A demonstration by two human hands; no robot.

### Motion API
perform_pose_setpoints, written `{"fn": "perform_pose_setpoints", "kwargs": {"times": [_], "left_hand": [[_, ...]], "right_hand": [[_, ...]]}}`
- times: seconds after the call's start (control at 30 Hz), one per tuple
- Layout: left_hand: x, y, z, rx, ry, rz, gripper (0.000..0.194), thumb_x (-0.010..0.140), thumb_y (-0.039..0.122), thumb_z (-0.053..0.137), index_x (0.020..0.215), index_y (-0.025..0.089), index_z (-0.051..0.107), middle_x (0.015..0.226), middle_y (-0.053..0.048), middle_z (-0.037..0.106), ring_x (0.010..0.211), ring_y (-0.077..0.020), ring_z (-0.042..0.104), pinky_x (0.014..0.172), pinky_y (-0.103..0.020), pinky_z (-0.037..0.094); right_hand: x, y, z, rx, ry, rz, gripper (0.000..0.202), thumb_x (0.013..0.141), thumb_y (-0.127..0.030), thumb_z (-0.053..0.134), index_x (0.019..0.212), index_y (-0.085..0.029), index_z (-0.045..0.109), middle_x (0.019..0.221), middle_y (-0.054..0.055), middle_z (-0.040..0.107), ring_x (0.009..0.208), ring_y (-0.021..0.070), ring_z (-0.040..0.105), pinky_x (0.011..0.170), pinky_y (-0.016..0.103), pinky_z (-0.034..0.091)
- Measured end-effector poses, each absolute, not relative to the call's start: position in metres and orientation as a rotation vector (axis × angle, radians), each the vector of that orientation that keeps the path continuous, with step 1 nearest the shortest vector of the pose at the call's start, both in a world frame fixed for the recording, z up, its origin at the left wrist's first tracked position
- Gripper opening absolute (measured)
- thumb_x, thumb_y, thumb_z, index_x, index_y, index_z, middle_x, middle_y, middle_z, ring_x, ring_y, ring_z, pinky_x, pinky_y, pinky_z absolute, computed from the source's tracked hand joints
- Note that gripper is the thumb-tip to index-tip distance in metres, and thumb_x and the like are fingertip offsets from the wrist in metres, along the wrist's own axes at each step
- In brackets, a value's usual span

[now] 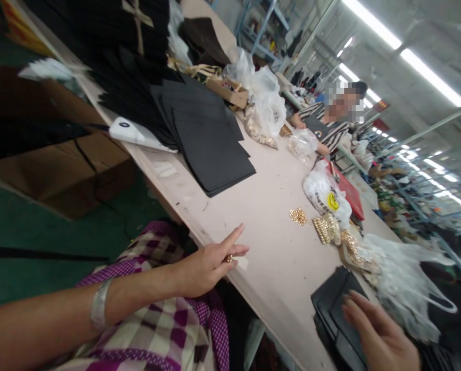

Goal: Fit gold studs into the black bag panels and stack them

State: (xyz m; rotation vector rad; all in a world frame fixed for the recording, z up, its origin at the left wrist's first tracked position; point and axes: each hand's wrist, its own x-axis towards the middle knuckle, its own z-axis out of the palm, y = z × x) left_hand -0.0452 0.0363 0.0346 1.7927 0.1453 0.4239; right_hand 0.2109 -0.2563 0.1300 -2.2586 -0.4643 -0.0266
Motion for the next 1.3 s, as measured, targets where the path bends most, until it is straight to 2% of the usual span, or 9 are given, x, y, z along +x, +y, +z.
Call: {"fn": "perform_pose_setpoints", "kwargs": {"times": [0.03, 0.17, 0.27, 0.43, 0.6, 0.7, 0.87, 1.07, 1.3], "left_hand": [[-0.045, 0.036, 0.035, 1.828, 0.153, 0.44, 0.074, 0.101, 0.02, 0.04, 0.158, 0.026, -0.007, 0.143, -0.015, 0.057, 0.128, -0.0191, 0.058, 0.109, -0.046, 0.044], [-0.047, 0.037, 0.033, 1.958, 0.19, 0.48, 0.08, 0.098, 0.013, 0.039, 0.157, 0.026, -0.014, 0.147, -0.015, 0.053, 0.133, -0.0196, 0.053, 0.111, -0.045, 0.044], [-0.05, 0.039, 0.026, 2.027, 0.143, 0.515, 0.088, 0.091, 0.005, 0.039, 0.156, 0.023, -0.019, 0.152, -0.02, 0.044, 0.135, -0.0219, 0.051, 0.109, -0.045, 0.046], [-0.057, 0.051, 0.021, 2.056, 0.086, 0.528, 0.099, 0.081, -0.002, 0.042, 0.155, 0.02, -0.019, 0.158, -0.022, 0.034, 0.143, -0.024, 0.039, 0.113, -0.046, 0.041], [-0.069, 0.063, 0.026, 2.002, 0.143, 0.436, 0.097, 0.08, -0.002, 0.042, 0.157, 0.02, -0.012, 0.156, -0.018, 0.04, 0.141, -0.023, 0.042, 0.113, -0.044, 0.041], [-0.074, 0.072, 0.025, 1.844, 0.237, 0.463, 0.085, 0.085, 0.005, 0.042, 0.159, 0.021, 0.003, 0.15, -0.012, 0.05, 0.138, -0.02, 0.047, 0.115, -0.042, 0.039], [-0.083, 0.096, 0.02, 1.235, 0.473, 0.504, 0.071, 0.082, 0.018, 0.051, 0.151, 0.015, 0.031, 0.136, -0.018, 0.061, 0.102, -0.0209, 0.07, 0.08, -0.034, 0.056], [-0.102, 0.119, 0.033, 1.05, 0.796, 0.631, 0.059, 0.083, 0.036, 0.06, 0.135, 0.012, 0.047, 0.114, -0.014, 0.069, 0.066, -0.0108, 0.062, 0.055, -0.024, 0.041], [-0.11, 0.117, 0.031, 0.972, 0.92, 0.621, 0.064, 0.079, 0.049, 0.064, 0.129, 0.012, 0.049, 0.112, -0.013, 0.067, 0.064, -0.0098, 0.057, 0.052, -0.022, 0.034]], "right_hand": [[0.184, -0.226, 0.117, -2.243, -0.555, 0.114, 0.041, 0.068, -0.046, 0.08, 0.101, -0.021, 0.078, 0.099, 0.01, 0.077, 0.094, 0.0316, 0.07, 0.085, 0.042, 0.056], [0.094, -0.124, 0.082, -2.061, -1.01, 0.392, 0.027, 0.082, -0.039, 0.071, 0.103, -0.021, 0.074, 0.099, 0.007, 0.076, 0.085, 0.0222, 0.07, 0.079, 0.033, 0.057], [0.065, -0.087, 0.074, -1.928, -1.266, 0.378, 0.021, 0.089, -0.027, 0.064, 0.108, -0.023, 0.07, 0.098, 0.004, 0.074, 0.081, 0.0178, 0.067, 0.076, 0.03, 0.055], [0.067, -0.067, 0.073, -1.74, -1.587, 0.397, 0.025, 0.095, -0.012, 0.05, 0.105, -0.025, 0.069, 0.101, 0.004, 0.072, 0.095, 0.0175, 0.066, 0.085, 0.029, 0.052], [0.07, -0.048, 0.071, -1.712, -1.596, 0.571, 0.016, 0.093, -0.017, 0.056, 0.089, -0.024, 0.07, 0.085, 0.001, 0.071, 0.079, 0.0154, 0.066, 0.075, 0.025, 0.051], [0.073, -0.031, 0.065, -1.706, -1.474, 0.715, 0.016, 0.095, -0.024, 0.054, 0.09, -0.022, 0.069, 0.087, 0.002, 0.073, 0.079, 0.0163, 0.067, 0.074, 0.026, 0.051], [0.099, 0.037, 0.054, -1.783, -1.297, 0.534, 0.021, 0.091, -0.034, 0.057, 0.099, -0.019, 0.069, 0.088, 0.004, 0.074, 0.076, 0.0182, 0.066, 0.073, 0.029, 0.051], [0.122, 0.147, 0.048, -1.945, -1.799, 0.081, 0.023, 0.097, -0.022, 0.044, 0.101, -0.016, 0.066, 0.099, 0.01, 0.072, 0.091, 0.0225, 0.062, 0.085, 0.033, 0.044], [0.119, 0.131, 0.043, -1.94, -2.08, 0.012, 0.02, 0.098, -0.012, 0.043, 0.091, -0.019, 0.061, 0.088, 0.007, 0.068, 0.084, 0.0227, 0.056, 0.082, 0.033, 0.038]]}}
